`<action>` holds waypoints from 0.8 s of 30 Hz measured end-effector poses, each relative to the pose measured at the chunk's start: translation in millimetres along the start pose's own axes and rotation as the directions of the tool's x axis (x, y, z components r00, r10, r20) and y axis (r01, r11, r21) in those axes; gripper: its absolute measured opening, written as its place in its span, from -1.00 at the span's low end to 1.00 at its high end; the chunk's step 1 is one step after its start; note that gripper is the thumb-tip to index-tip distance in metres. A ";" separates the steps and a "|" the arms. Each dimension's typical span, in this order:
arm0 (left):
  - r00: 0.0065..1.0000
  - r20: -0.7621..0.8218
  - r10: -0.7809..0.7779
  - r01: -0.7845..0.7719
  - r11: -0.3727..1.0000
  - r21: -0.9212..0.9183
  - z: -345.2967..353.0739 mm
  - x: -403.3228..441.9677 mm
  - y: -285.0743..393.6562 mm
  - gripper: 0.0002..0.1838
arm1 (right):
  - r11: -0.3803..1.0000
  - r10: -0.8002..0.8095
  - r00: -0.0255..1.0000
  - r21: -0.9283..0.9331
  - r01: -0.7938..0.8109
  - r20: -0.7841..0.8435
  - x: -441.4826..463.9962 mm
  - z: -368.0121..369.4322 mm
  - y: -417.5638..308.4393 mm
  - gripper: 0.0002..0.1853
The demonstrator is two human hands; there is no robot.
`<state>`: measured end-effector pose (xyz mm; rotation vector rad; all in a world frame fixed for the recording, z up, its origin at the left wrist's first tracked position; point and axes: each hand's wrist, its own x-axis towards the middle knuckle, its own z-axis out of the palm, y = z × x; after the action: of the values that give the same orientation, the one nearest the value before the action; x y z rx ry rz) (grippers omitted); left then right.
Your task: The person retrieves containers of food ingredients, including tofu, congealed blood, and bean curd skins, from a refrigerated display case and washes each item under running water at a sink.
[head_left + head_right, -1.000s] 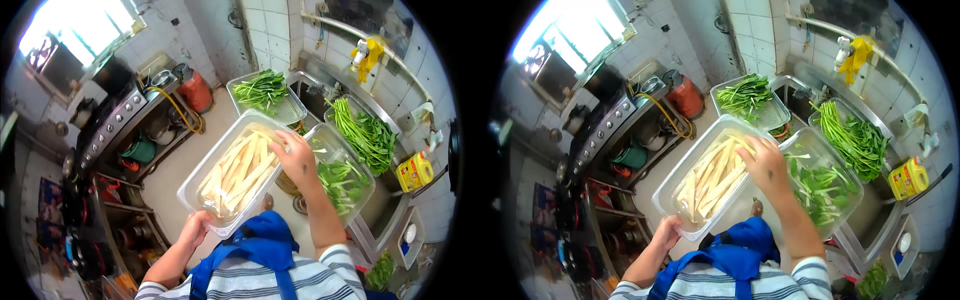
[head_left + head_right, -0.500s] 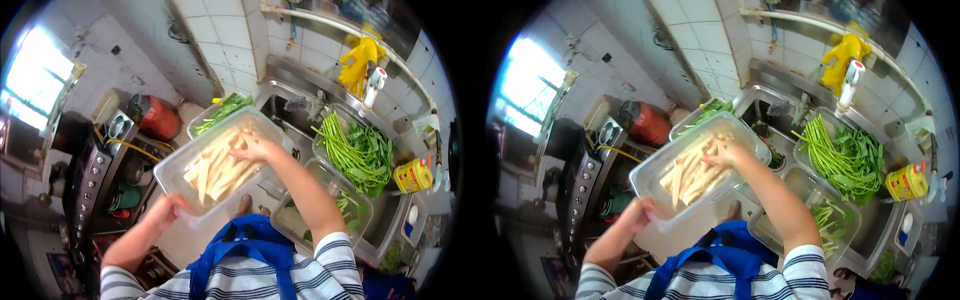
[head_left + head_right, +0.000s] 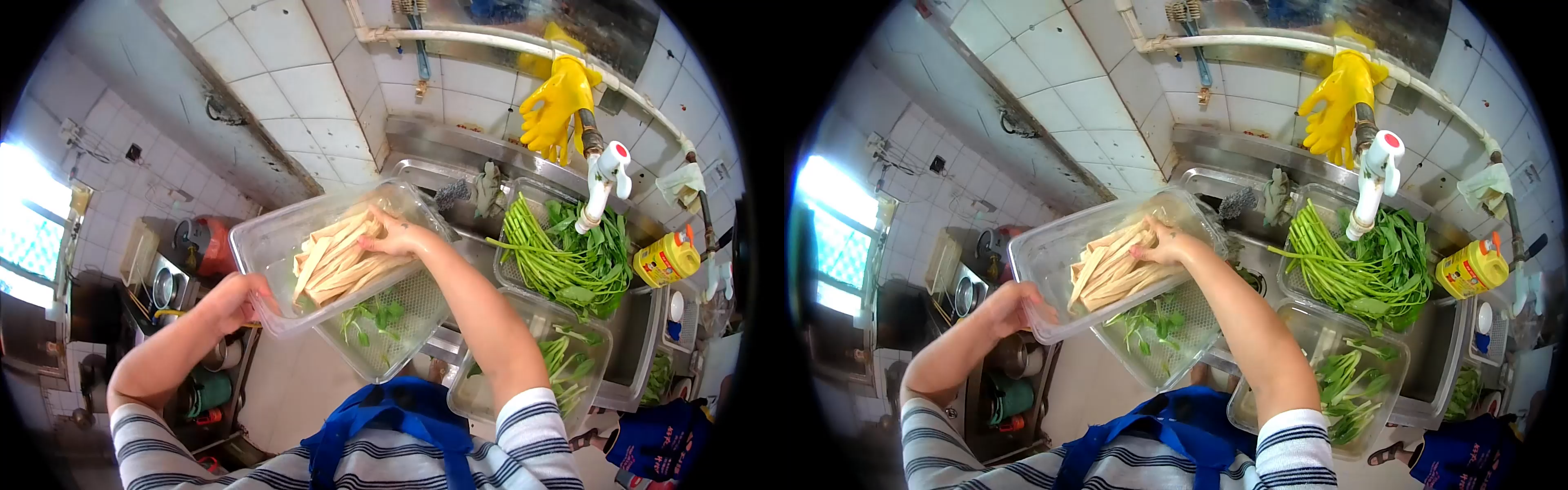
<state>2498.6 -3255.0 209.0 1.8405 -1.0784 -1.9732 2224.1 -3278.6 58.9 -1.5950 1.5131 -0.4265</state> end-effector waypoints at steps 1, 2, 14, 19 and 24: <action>1.000 0.001 -0.005 0.005 1.000 0.004 -2.4 5.3 7.8 -0.81 | 0.997 -0.005 1.000 0.078 0.004 0.011 -0.9 -4.1 -1.2 0.12; 1.000 0.010 -0.002 0.001 0.999 0.049 -4.9 10.2 15.4 -0.81 | 0.988 -0.012 1.000 0.156 0.009 0.018 -1.3 -7.0 -0.5 0.08; 0.996 -0.068 0.056 -0.023 0.914 0.406 49.5 17.4 104.0 -0.76 | 0.797 0.004 0.961 0.582 0.164 -0.277 25.6 26.7 28.9 0.12; 0.980 -0.167 0.107 0.018 0.790 0.613 78.1 9.3 126.9 -0.75 | 0.808 0.088 0.949 0.579 0.110 -0.303 10.6 9.3 22.2 0.08; 0.953 -0.113 0.280 -0.121 0.698 0.706 127.0 -16.1 135.9 -0.75 | 0.685 0.161 0.909 0.706 0.178 -0.385 3.1 0.7 18.5 0.05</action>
<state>2341.3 -3295.8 301.0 2.0629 -2.0446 -1.2677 2213.6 -3279.0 43.3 -0.8794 1.3581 -1.2827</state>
